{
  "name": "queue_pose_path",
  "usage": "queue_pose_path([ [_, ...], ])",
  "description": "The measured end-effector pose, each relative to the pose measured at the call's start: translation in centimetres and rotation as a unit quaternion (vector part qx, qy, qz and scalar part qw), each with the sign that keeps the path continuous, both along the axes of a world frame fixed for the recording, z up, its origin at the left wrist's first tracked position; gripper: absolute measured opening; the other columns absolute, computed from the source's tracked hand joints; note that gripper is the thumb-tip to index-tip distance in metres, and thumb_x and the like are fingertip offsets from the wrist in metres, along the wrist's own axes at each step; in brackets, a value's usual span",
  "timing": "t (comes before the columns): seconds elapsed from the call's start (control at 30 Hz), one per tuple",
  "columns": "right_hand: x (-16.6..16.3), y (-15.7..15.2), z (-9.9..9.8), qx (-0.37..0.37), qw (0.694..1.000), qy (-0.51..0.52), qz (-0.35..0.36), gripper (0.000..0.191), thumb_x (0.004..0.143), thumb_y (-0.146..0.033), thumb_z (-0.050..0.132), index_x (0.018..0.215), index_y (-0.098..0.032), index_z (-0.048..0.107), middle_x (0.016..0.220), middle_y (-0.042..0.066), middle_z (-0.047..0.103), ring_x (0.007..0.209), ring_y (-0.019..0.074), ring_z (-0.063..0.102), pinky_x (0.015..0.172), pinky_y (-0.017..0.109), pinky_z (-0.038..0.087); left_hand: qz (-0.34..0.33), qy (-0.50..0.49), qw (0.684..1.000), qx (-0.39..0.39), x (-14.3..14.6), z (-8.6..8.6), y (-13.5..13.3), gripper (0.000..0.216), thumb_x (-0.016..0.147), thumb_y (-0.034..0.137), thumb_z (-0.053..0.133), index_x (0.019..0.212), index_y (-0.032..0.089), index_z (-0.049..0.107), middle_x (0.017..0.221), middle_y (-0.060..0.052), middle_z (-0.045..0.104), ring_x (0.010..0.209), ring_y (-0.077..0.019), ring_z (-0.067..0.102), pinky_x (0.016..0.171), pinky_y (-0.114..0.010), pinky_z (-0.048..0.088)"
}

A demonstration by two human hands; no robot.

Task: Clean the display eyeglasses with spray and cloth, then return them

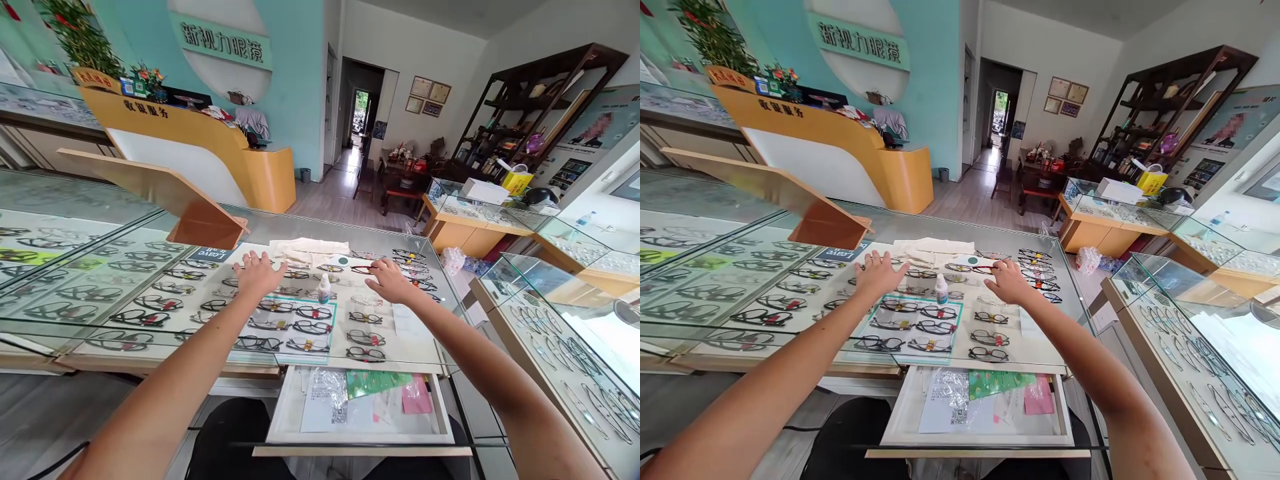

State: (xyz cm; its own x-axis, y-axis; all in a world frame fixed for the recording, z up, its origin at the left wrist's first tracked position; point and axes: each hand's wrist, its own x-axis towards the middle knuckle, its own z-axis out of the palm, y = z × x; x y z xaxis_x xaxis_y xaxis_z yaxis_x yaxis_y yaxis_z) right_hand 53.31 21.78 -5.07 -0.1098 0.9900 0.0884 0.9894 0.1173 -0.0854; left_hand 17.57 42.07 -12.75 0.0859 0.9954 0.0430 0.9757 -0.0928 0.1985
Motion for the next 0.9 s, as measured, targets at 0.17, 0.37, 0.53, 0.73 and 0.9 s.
queue_pose_path([
  [0.17, 0.8, 1.2, -2.0, -0.008, 1.000, -0.006, -0.012, 0.051, 0.112, -0.049, 0.048, 0.144, -0.017, 0.070, 0.158, 0.016, 0.059, 0.152, 0.0385, 0.040, 0.129, 0.057, 0.031, 0.004, 0.001, 1.000, 0.005, 0.0, -0.3, 0.4, 0.109, 0.094, 0.079, 0.026, 0.172, 0.003, 0.031, 0.182, -0.030, 0.017, 0.170, -0.0472, 0.013, 0.132, -0.071, 0.012],
  [0.37, 1.2, 1.5, -2.3, -0.038, 0.999, -0.006, -0.034, 0.053, 0.113, -0.049, 0.047, 0.147, -0.014, 0.068, 0.164, 0.017, 0.056, 0.155, 0.0407, 0.039, 0.131, 0.058, 0.030, 0.002, -0.005, 1.000, 0.016, 0.0, -0.5, 0.4, 0.108, 0.094, 0.079, 0.025, 0.171, 0.004, 0.033, 0.181, -0.030, 0.019, 0.170, -0.0470, 0.015, 0.131, -0.071, 0.014],
  [0.53, 0.0, 0.0, -0.3, -0.055, 0.998, -0.001, -0.041, 0.055, 0.113, -0.047, 0.050, 0.154, -0.013, 0.062, 0.174, 0.017, 0.044, 0.162, 0.0427, 0.034, 0.132, 0.061, 0.031, 0.001, 0.001, 1.000, 0.009, 0.0, -0.3, 0.2, 0.109, 0.095, 0.080, 0.024, 0.172, 0.004, 0.031, 0.182, -0.029, 0.018, 0.170, -0.0462, 0.014, 0.132, -0.070, 0.013],
  [0.73, -6.4, -10.5, 2.8, -0.109, 0.967, 0.166, 0.156, 0.058, 0.112, -0.058, 0.046, 0.160, -0.029, 0.058, 0.173, 0.006, 0.049, 0.159, 0.0296, 0.046, 0.133, 0.051, 0.037, 0.003, 0.005, 1.000, 0.005, 0.2, -0.2, 0.2, 0.108, 0.095, 0.079, 0.027, 0.172, 0.004, 0.031, 0.182, -0.029, 0.018, 0.170, -0.0465, 0.013, 0.133, -0.070, 0.013],
  [0.9, -10.6, -18.1, -3.1, -0.327, 0.890, 0.260, 0.183, 0.069, 0.111, -0.063, 0.043, 0.161, -0.018, 0.057, 0.167, 0.016, 0.056, 0.156, 0.0302, 0.052, 0.127, 0.042, 0.045, 0.002, 0.005, 1.000, 0.003, 0.4, 0.1, -0.1, 0.108, 0.095, 0.079, 0.025, 0.172, 0.004, 0.030, 0.182, -0.029, 0.018, 0.170, -0.0466, 0.014, 0.133, -0.070, 0.013],
])
